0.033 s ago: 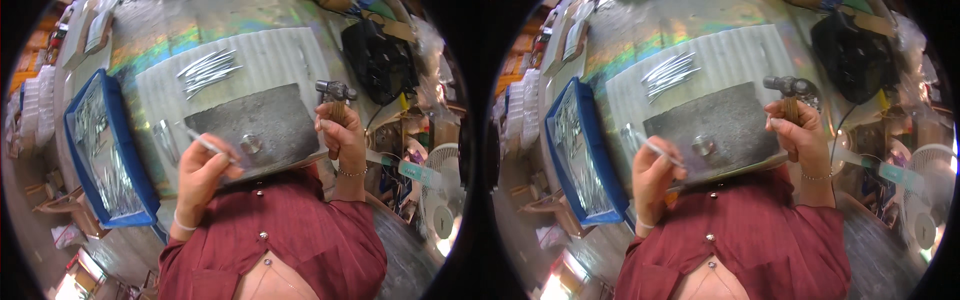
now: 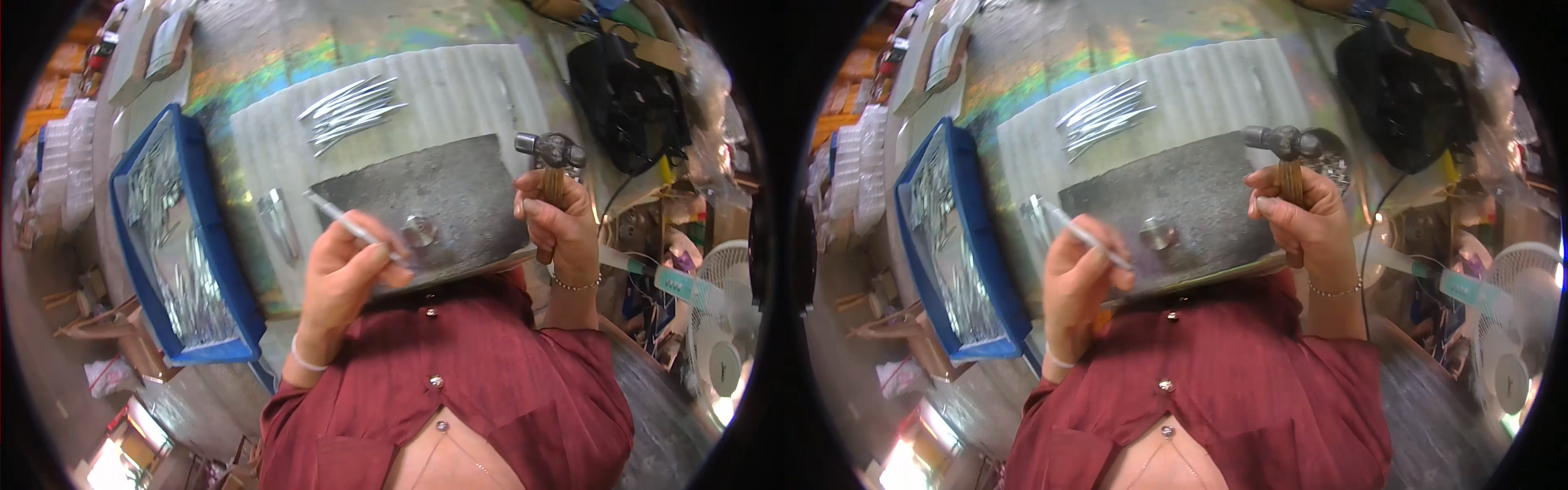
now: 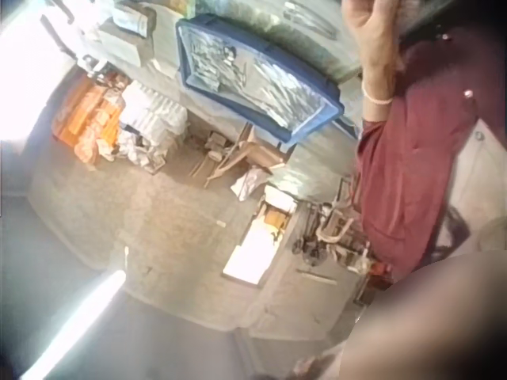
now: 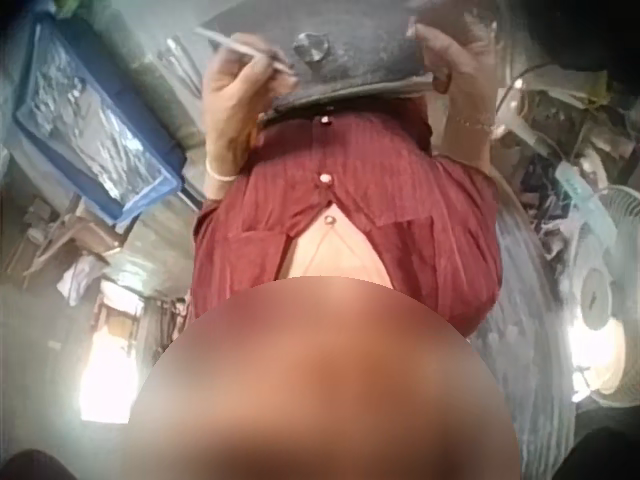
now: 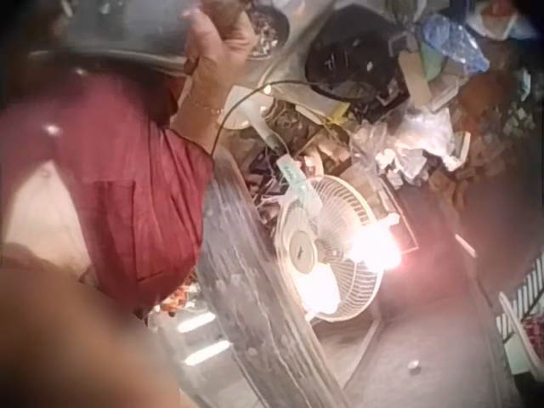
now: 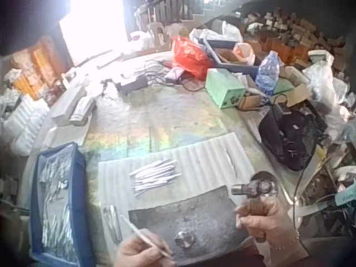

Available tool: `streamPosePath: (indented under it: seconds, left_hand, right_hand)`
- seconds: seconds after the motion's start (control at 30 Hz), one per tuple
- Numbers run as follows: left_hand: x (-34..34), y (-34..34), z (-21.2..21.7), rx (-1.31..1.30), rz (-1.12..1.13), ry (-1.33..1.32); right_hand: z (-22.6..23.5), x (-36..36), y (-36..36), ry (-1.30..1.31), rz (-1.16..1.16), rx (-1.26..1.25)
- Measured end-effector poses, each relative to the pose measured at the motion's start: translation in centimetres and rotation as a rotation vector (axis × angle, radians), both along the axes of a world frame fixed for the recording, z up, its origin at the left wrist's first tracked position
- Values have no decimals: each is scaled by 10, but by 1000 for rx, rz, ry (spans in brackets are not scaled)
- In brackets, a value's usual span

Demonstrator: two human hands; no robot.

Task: Stamping or marking small metal strips using a punch and a hammer on a metal block.

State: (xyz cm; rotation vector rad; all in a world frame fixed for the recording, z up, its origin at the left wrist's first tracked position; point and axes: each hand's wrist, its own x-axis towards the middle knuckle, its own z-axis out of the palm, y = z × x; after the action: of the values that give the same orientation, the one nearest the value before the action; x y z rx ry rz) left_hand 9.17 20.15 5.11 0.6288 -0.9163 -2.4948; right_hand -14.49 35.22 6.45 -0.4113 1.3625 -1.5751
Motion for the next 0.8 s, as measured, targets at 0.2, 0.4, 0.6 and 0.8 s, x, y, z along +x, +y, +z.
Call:
streamPosePath:
  seconds: [0.2, 0.4, 0.6, 0.8]
  left_hand:
    - [-11, 7, 1, 182, -28, 135]
    - [-10, 7, -9, 368, 2, 262]
    - [-11, 8, -17, 517, -12, 329]
    - [-11, 10, -20, 537, -17, 297]
  right_hand:
    - [3, 39, -30, -163, 162, -112]
    - [11, 65, -45, -230, 167, -103]
    - [17, 80, -48, -151, 165, -92]
    - [25, 85, -49, 100, 180, -5]
